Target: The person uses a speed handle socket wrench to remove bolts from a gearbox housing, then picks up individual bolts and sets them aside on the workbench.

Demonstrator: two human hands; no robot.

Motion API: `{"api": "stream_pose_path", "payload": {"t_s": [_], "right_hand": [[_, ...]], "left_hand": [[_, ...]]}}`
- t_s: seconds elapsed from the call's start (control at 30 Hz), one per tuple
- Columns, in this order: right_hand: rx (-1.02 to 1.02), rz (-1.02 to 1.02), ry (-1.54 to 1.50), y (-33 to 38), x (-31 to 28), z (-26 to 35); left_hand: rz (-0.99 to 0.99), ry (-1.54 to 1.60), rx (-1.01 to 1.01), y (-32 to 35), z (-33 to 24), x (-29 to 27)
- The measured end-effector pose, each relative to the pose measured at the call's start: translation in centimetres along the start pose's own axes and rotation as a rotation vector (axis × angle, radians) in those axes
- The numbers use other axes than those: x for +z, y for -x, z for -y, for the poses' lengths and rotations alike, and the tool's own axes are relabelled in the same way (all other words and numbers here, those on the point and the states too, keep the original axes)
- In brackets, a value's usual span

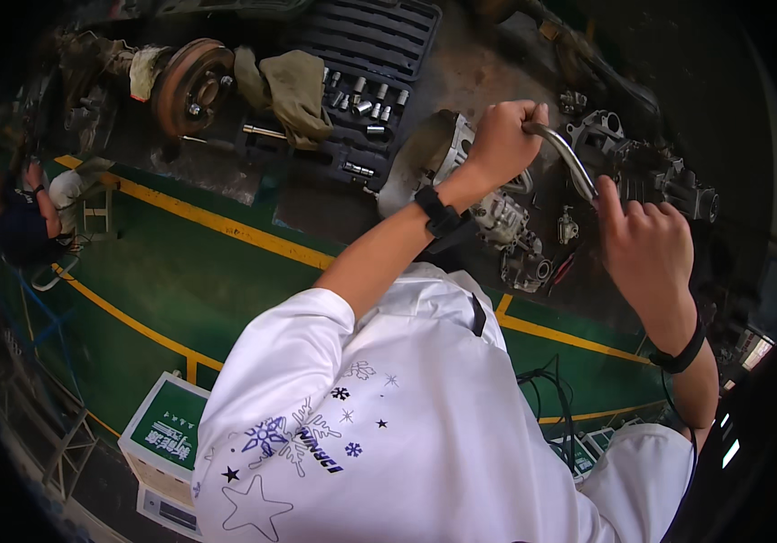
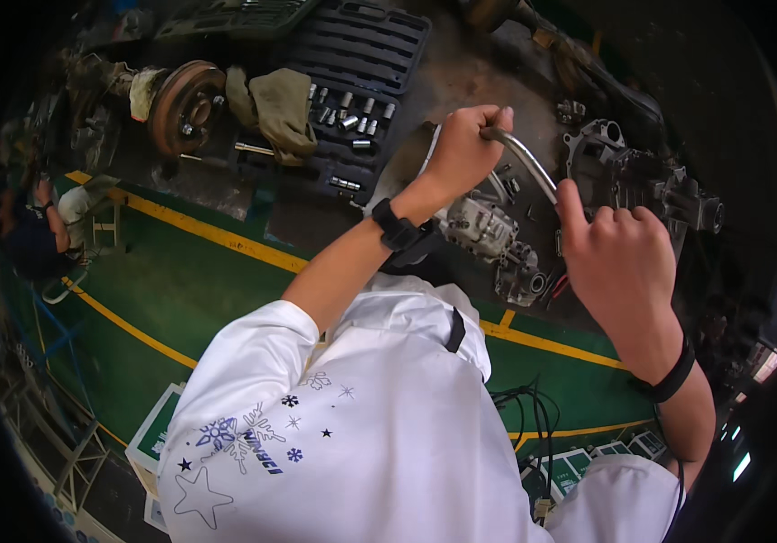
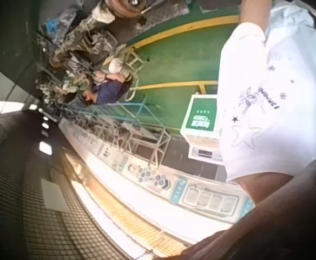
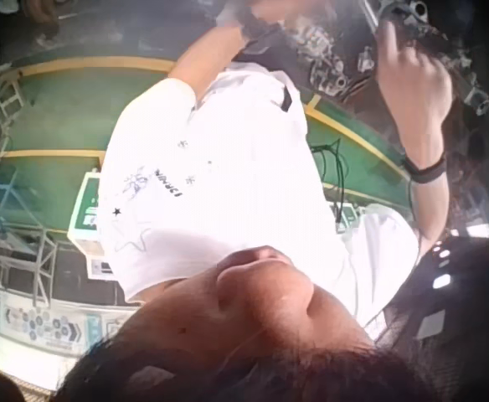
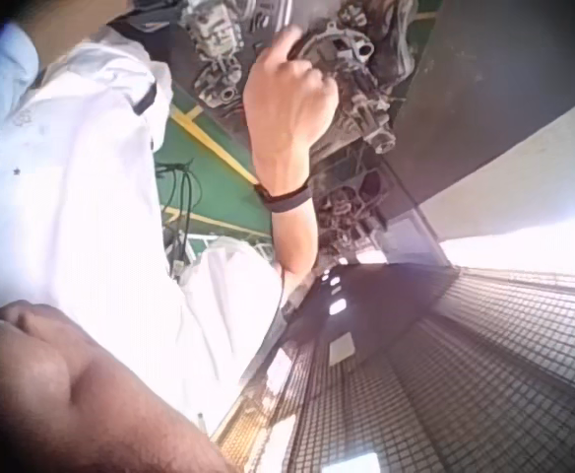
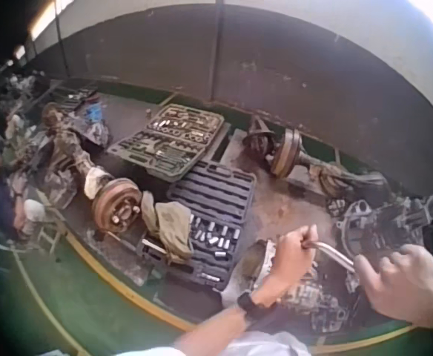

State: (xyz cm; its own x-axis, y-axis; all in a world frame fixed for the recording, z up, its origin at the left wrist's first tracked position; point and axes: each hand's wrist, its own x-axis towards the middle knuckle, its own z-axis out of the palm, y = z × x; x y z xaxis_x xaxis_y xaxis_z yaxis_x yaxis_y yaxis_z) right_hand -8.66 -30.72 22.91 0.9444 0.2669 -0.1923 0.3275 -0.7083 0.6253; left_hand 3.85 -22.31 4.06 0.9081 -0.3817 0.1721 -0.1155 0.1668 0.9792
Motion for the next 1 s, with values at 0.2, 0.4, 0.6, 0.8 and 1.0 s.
{"api": "stream_pose_path", "payload": {"t_s": [0.2, 0.4, 0.6, 0.8, 1.0], "right_hand": [[-0.182, -0.026, 0.247, -2.2, -3.8, 4.6], [-0.098, 0.019, 0.114, -3.0, 0.4, -1.4], [-0.072, 0.035, 0.03, -2.1, 0.7, -2.3], [0.085, 0.012, -0.081, 0.8, 0.5, -0.6], [-0.182, 0.024, 0.173, -2.3, -4.3, 4.7]], "left_hand": [[0.137, -0.06, 0.161, 2.4, 0.8, 12.2], [0.528, 0.224, 0.014, 12.2, -1.9, 9.3], [0.497, 0.179, 0.095, 13.2, -1.5, 6.8], [0.055, 0.063, 0.027, 3.2, 0.1, -0.6], [0.021, 0.029, 0.157, -1.3, 0.3, 8.2]]}}
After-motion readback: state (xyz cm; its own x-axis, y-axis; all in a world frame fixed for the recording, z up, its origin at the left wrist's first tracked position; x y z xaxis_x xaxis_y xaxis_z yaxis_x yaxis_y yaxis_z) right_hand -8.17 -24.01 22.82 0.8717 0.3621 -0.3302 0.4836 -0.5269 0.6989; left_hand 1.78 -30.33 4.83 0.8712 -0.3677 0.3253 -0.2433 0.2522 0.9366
